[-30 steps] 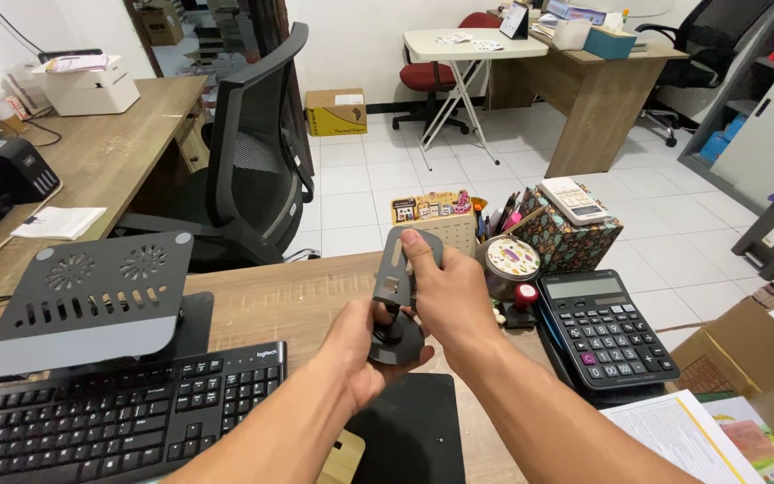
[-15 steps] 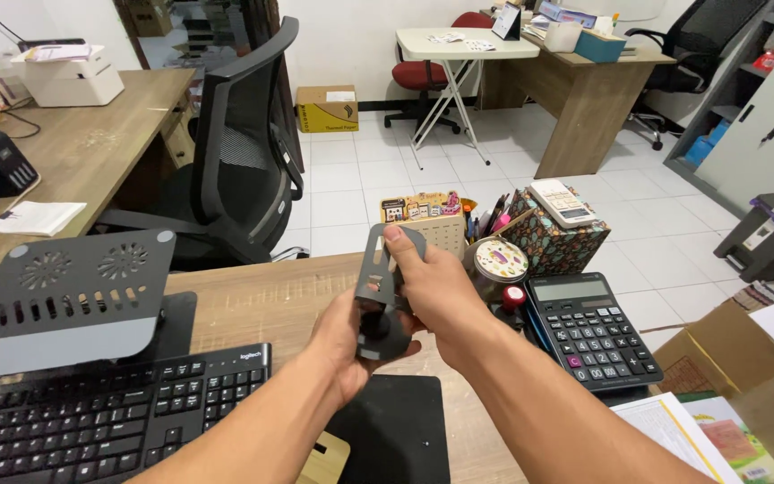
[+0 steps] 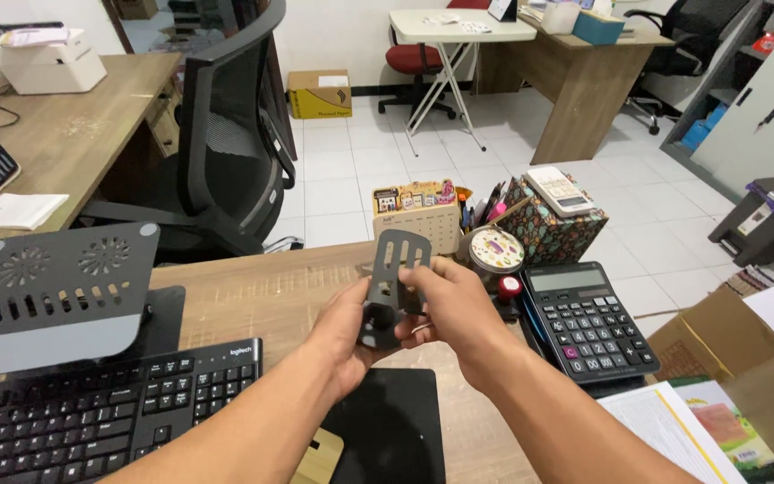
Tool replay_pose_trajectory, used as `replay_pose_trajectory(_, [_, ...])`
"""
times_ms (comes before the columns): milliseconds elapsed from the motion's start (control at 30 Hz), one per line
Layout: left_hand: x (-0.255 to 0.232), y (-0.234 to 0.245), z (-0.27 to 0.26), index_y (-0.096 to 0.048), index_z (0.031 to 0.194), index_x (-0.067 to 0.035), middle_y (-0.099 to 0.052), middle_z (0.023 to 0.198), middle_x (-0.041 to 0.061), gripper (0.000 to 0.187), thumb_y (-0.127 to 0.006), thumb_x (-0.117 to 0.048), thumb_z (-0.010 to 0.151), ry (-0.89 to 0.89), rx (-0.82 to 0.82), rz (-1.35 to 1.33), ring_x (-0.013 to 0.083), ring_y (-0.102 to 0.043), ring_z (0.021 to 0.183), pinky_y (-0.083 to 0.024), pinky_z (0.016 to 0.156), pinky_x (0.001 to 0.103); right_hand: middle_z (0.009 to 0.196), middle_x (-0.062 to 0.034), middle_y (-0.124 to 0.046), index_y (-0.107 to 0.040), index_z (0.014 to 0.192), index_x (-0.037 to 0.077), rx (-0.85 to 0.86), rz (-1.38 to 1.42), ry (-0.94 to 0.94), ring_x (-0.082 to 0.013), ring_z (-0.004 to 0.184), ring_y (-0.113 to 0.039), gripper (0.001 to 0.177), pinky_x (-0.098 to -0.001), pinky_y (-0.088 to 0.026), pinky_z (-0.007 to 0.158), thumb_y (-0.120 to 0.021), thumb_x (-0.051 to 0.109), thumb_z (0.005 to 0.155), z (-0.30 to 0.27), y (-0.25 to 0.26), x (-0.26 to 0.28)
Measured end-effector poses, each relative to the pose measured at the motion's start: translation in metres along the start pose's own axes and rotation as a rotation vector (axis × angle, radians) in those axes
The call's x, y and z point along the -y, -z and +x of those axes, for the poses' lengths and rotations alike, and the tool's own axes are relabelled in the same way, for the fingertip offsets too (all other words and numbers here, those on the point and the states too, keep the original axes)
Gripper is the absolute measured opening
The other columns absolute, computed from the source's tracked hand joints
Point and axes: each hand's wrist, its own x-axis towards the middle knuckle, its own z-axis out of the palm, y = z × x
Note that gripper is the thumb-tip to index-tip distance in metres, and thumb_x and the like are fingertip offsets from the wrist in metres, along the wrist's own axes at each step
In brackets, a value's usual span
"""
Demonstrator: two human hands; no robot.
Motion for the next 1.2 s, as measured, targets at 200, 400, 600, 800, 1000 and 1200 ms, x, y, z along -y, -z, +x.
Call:
replay_pose_trajectory(200, [0.000, -0.016, -0.019, -0.064, 0.119, -0.022, -0.069, 0.131, -0.003, 0.037, -0.052, -0.043, 0.091, 0.075, -0.331, 0.219, 0.0196, -0.059, 0.108, -0.048, 0.082, 0.041, 0.083, -0.0081, -0.069, -0.070, 0.111, 0.002, -0.029, -0.093, -0.049, -0.0147, 0.062, -0.065, 0.024, -0.0320, -0.056, 0.060, -0.055, 0.014, 0.097, 0.014, 0.022, -0.035])
replay_pose_trajectory(400, [0.026, -0.015, -0.024, -0.074, 0.125, -0.021, -0.072, 0.119, 0.001, 0.047, -0.050, -0.048, 0.094, 0.086, -0.345, 0.553, 0.0139, -0.061, 0.105, -0.051, 0.078, 0.035, 0.088, -0.0059, -0.073, -0.069, 0.124, 0.013, -0.032, -0.233, -0.089, -0.0140, 0.065, -0.065, 0.031, -0.0299, -0.054, 0.060, -0.052, 0.013, 0.098, 0.015, 0.045, -0.060])
replay_pose_trajectory(600, [0.039, -0.012, -0.022, -0.073, 0.123, -0.019, -0.073, 0.101, 0.001, 0.042, -0.049, -0.044, 0.098, 0.138, -0.354, 0.561, 0.0147, -0.065, 0.093, -0.053, 0.072, 0.034, 0.093, -0.0019, -0.073, -0.065, 0.127, 0.011, -0.066, -0.113, -0.183, -0.0150, 0.067, -0.065, 0.029, -0.0322, -0.053, 0.061, -0.062, 0.015, 0.099, 0.018, 0.037, -0.072])
replay_pose_trajectory(800, [0.044, 0.013, 0.002, -0.073, 0.120, -0.014, -0.071, 0.094, 0.004, 0.032, -0.063, -0.028, 0.094, 0.025, -0.382, 0.543, 0.0133, -0.065, 0.079, -0.055, 0.063, 0.031, 0.088, -0.0063, -0.070, -0.059, 0.119, 0.005, -0.023, -0.067, -0.152, -0.0165, 0.067, -0.066, 0.025, -0.0338, -0.051, 0.060, -0.064, 0.009, 0.095, 0.052, 0.024, -0.088])
replay_pose_trajectory(1000, [0.030, 0.046, 0.040, -0.072, 0.121, -0.008, -0.071, 0.091, 0.005, 0.029, -0.066, -0.019, 0.095, -0.077, -0.421, 0.462, 0.0129, -0.066, 0.074, -0.058, 0.061, 0.029, 0.101, -0.0087, -0.071, -0.064, 0.130, 0.002, 0.076, -0.021, -0.041, -0.0167, 0.081, -0.069, 0.037, -0.0329, -0.061, 0.077, -0.062, 0.005, 0.093, 0.100, 0.008, -0.082])
replay_pose_trajectory(1200, [-0.010, 0.062, 0.077, -0.075, 0.122, -0.014, -0.074, 0.098, 0.003, 0.029, -0.068, -0.020, 0.094, -0.042, -0.507, 0.493, 0.0128, -0.067, 0.074, -0.058, 0.061, 0.030, 0.120, -0.0137, -0.073, -0.060, 0.137, -0.002, 0.092, -0.080, 0.017, -0.0184, 0.104, -0.073, 0.048, -0.0296, -0.059, 0.090, -0.063, 0.002, 0.090, 0.135, -0.014, -0.063])
